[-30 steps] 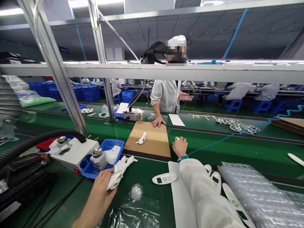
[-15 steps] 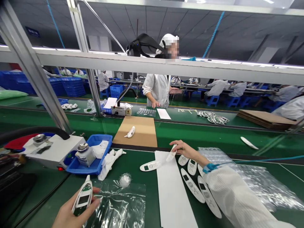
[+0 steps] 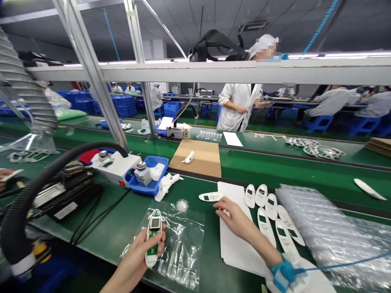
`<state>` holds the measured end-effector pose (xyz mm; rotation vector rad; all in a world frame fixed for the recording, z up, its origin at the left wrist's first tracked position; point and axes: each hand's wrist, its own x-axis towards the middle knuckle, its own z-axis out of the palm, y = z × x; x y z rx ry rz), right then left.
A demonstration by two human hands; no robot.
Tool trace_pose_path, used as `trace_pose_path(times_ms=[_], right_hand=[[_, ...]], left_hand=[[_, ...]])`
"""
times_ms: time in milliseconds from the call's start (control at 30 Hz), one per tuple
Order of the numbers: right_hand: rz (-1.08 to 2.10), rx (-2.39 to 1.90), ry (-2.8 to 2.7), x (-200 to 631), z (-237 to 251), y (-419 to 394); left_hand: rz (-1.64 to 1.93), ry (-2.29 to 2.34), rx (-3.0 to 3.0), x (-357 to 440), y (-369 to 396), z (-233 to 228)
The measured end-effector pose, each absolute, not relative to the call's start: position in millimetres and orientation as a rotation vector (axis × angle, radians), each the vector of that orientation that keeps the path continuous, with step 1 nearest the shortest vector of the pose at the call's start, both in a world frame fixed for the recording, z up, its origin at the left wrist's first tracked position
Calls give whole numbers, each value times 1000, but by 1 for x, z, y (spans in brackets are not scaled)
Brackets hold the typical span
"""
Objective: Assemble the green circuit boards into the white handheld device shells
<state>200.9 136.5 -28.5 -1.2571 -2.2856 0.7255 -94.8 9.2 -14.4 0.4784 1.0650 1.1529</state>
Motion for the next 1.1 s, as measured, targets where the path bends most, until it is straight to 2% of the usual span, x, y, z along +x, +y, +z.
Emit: trace_pose_path(times_ms=[133,267,833,967,1100], right_hand=[[907,-1266,-2216,147,-27,99],[943,-1283,-2152,126,-30,87],[1009,-1380,-2146,123,-48,51],[898,-1380,-2224,132,-50,55],[523,-1456,-2309,146,-45,96]], left_hand=[[1184,1012,471,-99,-4,-21],[1190,959,510,-107,-15,-24],[1215,879,358,-117,-37,-17],[1212,878,358,-116,-37,-20],[1174,909,406,-109,-36,-22]])
